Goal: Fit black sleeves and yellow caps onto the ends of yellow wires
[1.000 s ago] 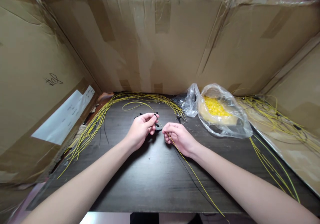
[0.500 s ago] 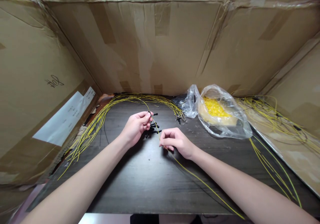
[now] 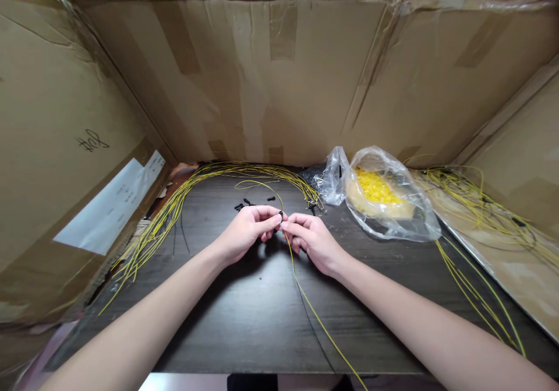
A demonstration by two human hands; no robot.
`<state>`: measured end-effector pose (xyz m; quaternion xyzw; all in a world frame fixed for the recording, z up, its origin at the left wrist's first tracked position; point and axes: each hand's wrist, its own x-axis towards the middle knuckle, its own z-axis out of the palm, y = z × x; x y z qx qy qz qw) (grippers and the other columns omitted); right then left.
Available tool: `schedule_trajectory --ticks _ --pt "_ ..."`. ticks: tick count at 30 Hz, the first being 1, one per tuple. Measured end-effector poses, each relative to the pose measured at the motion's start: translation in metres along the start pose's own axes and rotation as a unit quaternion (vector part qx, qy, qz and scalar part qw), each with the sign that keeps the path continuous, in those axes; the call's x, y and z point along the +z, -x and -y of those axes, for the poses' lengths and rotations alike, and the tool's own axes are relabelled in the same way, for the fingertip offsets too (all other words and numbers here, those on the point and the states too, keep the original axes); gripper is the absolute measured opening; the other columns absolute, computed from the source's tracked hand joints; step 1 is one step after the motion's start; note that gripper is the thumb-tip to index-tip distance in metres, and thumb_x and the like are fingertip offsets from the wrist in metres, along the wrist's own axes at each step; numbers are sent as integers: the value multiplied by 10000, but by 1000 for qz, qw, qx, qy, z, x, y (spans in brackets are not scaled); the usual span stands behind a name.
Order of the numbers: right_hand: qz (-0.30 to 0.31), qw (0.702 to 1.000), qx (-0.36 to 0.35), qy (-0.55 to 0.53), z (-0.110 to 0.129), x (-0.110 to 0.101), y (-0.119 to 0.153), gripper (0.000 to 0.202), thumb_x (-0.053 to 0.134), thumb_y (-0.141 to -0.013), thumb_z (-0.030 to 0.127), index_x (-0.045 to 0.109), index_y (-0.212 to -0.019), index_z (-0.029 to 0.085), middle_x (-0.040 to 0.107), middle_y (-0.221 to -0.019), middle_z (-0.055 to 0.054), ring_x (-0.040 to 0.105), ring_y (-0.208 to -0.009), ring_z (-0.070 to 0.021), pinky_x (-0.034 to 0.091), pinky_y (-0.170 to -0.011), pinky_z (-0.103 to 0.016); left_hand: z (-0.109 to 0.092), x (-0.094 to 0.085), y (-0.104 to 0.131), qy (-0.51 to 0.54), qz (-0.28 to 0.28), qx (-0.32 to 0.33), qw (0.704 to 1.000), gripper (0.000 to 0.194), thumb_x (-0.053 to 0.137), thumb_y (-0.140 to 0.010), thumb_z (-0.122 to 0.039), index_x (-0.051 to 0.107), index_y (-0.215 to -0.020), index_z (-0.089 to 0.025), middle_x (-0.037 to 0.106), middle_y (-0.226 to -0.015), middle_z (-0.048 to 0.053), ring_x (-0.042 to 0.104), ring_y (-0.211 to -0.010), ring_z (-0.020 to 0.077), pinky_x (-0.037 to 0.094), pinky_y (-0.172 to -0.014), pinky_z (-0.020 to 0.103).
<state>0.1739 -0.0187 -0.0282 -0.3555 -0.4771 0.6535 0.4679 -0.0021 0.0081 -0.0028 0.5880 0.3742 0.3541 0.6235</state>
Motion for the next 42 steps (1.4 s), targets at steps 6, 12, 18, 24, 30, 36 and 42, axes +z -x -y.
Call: schedule_trajectory --ticks 6,12,18,24,30,36,42 --pt "5 1000 9 -14 0 0 0 256 708 -784 383 602 -725 158 564 -658 10 469 -532 -71 343 -466 -194 1 2 -1 4 -13 12 1000 257 745 -782 -372 701 -858 -131 604 -737 21 436 -578 85 338 -538 227" --pt "14 997 -24 70 1 -1 -2 227 681 -791 356 587 -700 170 539 -591 31 434 -484 -68 328 -470 -206 1 2 -3 52 -62 -3 997 289 785 -740 -380 713 -844 -121 576 -706 11 420 -553 74 328 -522 225" --pt "76 976 -70 189 0 -2 1 150 631 -781 244 558 -671 174 539 -615 23 457 -543 -87 378 -551 -227 -1 -8 -7 102 -105 5 989 279 800 -735 -348 727 -878 -120 549 -713 8 413 -566 61 324 -514 201" --pt "172 947 -78 260 3 -6 7 134 592 -711 127 511 -616 176 503 -579 32 433 -541 -89 335 -524 -215 -1 -13 -8 111 -118 8 987 271 799 -736 -332 729 -890 -121 550 -709 10 427 -568 63 341 -512 200" --pt "130 945 -91 287 6 -6 6 212 621 -804 251 514 -636 179 498 -573 30 428 -536 -94 332 -532 -225 -2 -10 -7 106 -101 4 989 294 804 -730 -358 738 -903 -129 564 -713 12 442 -580 68 354 -523 205" --pt "3 977 -117 181 8 -4 -1 245 622 -854 407 574 -760 185 539 -666 17 435 -567 -98 348 -557 -236 2 -1 -3 80 -71 4 994 289 794 -750 -344 754 -940 -130 585 -712 15 433 -589 74 351 -550 222" --pt "-11 980 -115 163 9 -2 -2 225 647 -821 351 562 -702 180 507 -628 27 410 -551 -92 333 -550 -241 6 5 -1 60 -38 10 997 231 781 -765 -331 748 -861 -124 596 -721 14 418 -600 79 337 -560 232"
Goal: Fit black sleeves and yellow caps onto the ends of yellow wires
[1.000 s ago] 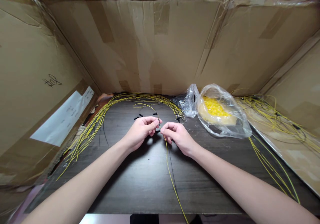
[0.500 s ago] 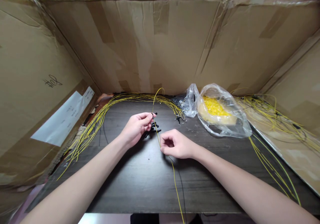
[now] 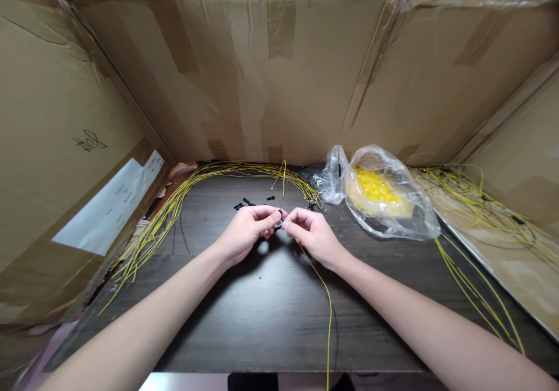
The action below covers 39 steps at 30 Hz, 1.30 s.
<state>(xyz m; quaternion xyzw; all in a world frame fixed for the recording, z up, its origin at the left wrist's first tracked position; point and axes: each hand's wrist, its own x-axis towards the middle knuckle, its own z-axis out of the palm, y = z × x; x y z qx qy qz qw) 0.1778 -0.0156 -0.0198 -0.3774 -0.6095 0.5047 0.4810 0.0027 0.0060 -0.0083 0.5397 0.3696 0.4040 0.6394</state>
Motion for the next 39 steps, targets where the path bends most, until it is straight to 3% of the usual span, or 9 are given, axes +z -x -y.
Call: schedule_trajectory --ticks 6,12,19,21,24,28,33,39 --pt "25 999 -10 36 -3 0 2 165 598 -800 232 528 -660 177 512 -623 31 432 -567 -94 352 -567 -236 0 -2 -2 5 -36 -9 999 280 808 -730 -353 748 -880 -125 596 -707 14 444 -593 81 352 -550 229" --pt "108 989 -21 96 -7 1 9 113 552 -712 103 499 -639 172 490 -588 43 415 -549 -86 334 -530 -212 -5 -7 -6 21 -65 -4 998 293 814 -724 -353 755 -894 -122 560 -668 4 437 -576 64 342 -527 198" --pt "182 963 -65 185 -4 2 13 164 571 -661 59 470 -595 170 465 -544 57 398 -505 -72 310 -504 -203 -4 -13 -8 35 -83 -11 996 328 826 -710 -359 763 -924 -118 559 -710 18 432 -588 62 342 -521 185" --pt "164 969 -47 179 -4 3 12 156 593 -722 113 485 -626 172 475 -557 53 407 -514 -77 316 -511 -208 -4 -14 -9 36 -79 -15 996 333 822 -715 -360 766 -941 -123 560 -711 18 434 -591 63 338 -522 186" --pt "79 988 -14 135 -5 4 9 172 603 -837 286 515 -736 178 504 -622 42 433 -558 -91 340 -541 -220 -3 -14 -8 30 -68 -22 997 334 824 -712 -352 773 -955 -129 575 -714 20 432 -586 63 333 -527 195" --pt "0 998 0 65 -7 4 3 229 569 -879 386 528 -793 178 502 -650 38 433 -582 -100 353 -570 -235 -2 -11 -6 -25 -36 -8 999 294 807 -732 -349 787 -926 -129 609 -712 32 425 -590 74 335 -545 217" --pt "-13 999 -7 35 -8 4 1 237 604 -844 369 529 -733 173 504 -644 31 431 -590 -105 356 -583 -244 -1 -10 -4 -101 -28 30 994 278 788 -752 -357 795 -935 -147 659 -746 48 450 -652 102 350 -579 232" --pt "-8 999 -15 44 -9 6 2 175 581 -845 314 541 -753 171 527 -682 22 457 -621 -108 376 -607 -243 -2 -9 -3 -106 -28 40 993 277 779 -763 -364 793 -944 -155 684 -793 57 475 -669 110 372 -604 240"
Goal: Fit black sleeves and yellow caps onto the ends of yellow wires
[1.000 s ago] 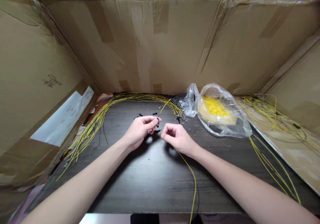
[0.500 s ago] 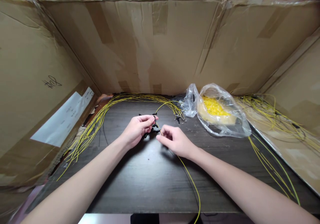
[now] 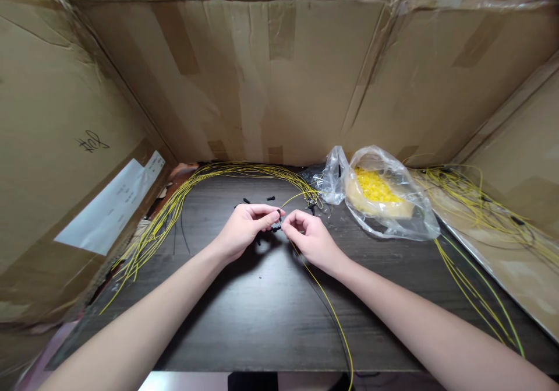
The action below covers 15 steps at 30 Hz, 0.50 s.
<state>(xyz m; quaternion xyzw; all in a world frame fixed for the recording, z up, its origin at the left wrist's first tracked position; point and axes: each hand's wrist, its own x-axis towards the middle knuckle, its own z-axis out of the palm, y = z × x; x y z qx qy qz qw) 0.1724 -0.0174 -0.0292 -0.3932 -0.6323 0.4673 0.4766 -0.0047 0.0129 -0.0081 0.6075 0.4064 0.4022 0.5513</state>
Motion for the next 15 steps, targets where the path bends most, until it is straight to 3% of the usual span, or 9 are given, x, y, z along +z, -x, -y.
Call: schedule_trajectory --ticks 6,15 --pt "18 999 7 42 -1 -2 1 82 559 -812 220 536 -748 174 539 -684 21 462 -607 -103 380 -592 -231 3 -1 -3 40 -36 -15 998 273 794 -747 -355 784 -924 -148 663 -787 49 467 -613 82 375 -567 221" --pt "89 969 -45 228 -3 -3 6 83 578 -699 97 545 -677 171 561 -616 33 476 -560 -90 339 -567 -216 3 -4 -6 107 -104 -80 986 325 845 -663 -319 766 -899 -110 660 -851 73 516 -602 73 405 -515 189"
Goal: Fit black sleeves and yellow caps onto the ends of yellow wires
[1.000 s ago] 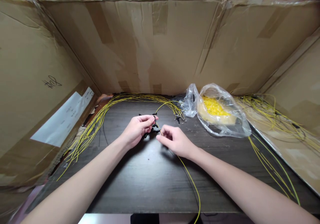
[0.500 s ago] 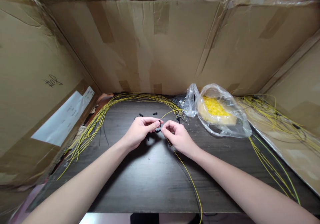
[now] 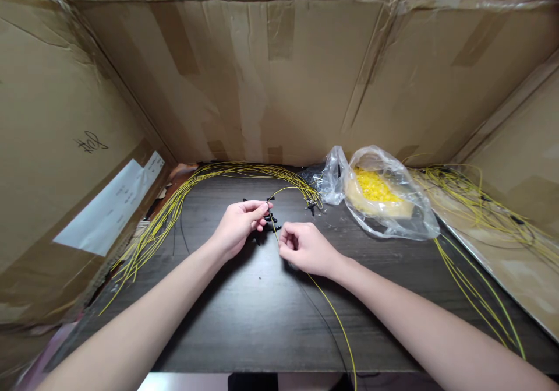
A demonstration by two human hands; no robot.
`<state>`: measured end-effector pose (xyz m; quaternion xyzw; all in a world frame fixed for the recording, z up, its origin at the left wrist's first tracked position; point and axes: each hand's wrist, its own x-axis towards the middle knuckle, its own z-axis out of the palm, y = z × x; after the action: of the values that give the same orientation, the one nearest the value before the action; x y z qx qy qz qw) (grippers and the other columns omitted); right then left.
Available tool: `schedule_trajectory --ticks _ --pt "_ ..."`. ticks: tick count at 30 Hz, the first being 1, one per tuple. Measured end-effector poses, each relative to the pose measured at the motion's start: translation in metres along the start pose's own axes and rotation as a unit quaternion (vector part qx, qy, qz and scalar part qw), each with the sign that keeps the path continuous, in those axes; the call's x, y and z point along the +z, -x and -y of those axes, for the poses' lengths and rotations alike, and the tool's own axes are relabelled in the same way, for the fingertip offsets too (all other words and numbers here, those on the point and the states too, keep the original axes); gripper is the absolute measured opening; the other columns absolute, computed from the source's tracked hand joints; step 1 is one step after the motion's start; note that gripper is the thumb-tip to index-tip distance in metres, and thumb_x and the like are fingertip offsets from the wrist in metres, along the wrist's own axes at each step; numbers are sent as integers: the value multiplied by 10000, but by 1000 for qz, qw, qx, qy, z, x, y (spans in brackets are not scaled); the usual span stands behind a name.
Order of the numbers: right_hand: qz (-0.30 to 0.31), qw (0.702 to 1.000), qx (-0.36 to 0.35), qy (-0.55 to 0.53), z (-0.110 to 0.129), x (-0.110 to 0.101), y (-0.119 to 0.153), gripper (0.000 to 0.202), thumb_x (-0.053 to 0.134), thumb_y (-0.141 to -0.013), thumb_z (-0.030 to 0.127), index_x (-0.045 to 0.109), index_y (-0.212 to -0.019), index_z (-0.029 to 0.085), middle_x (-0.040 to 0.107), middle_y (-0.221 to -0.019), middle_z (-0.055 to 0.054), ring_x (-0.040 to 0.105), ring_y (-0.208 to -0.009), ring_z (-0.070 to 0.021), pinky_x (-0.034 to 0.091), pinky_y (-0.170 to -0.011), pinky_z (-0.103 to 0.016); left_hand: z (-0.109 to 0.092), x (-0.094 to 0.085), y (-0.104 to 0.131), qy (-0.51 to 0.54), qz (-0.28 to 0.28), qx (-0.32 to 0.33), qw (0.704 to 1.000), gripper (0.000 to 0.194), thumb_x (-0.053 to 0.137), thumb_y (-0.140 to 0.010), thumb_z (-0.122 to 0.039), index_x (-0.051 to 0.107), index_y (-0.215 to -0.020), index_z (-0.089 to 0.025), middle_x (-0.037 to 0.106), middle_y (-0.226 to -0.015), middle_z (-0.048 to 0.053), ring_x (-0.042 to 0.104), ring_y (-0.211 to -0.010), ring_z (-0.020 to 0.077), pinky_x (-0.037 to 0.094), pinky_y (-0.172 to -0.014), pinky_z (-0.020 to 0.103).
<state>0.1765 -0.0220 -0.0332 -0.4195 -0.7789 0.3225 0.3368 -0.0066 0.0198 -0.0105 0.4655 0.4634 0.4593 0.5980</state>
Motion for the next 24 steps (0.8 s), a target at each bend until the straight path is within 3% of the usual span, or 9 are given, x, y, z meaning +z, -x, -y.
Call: schedule_trajectory --ticks 4,9,15,24 --pt "-17 999 8 29 -1 0 0 81 603 -760 166 561 -691 179 570 -614 25 476 -553 -99 324 -554 -227 -2 -1 -1 5 11 -13 1000 330 847 -659 -321 768 -897 -106 651 -820 66 514 -590 70 398 -499 189" --pt "-74 995 43 -48 -2 1 -2 171 589 -872 346 588 -819 183 582 -651 13 486 -562 -111 353 -555 -235 -2 2 3 -2 38 -26 999 327 848 -667 -328 775 -896 -106 637 -776 56 490 -577 69 370 -481 197" --pt "-79 986 40 -140 -1 1 -4 171 558 -881 304 579 -773 173 577 -695 6 474 -595 -110 374 -573 -236 -2 7 9 -20 93 -23 995 336 824 -703 -359 776 -929 -114 591 -680 21 451 -550 71 341 -468 212" --pt "-69 990 28 -121 2 -2 -3 140 561 -808 193 513 -677 179 523 -621 29 444 -563 -100 356 -553 -223 -1 9 8 -2 72 -16 997 319 838 -688 -340 765 -900 -113 605 -723 23 460 -564 66 364 -491 209"
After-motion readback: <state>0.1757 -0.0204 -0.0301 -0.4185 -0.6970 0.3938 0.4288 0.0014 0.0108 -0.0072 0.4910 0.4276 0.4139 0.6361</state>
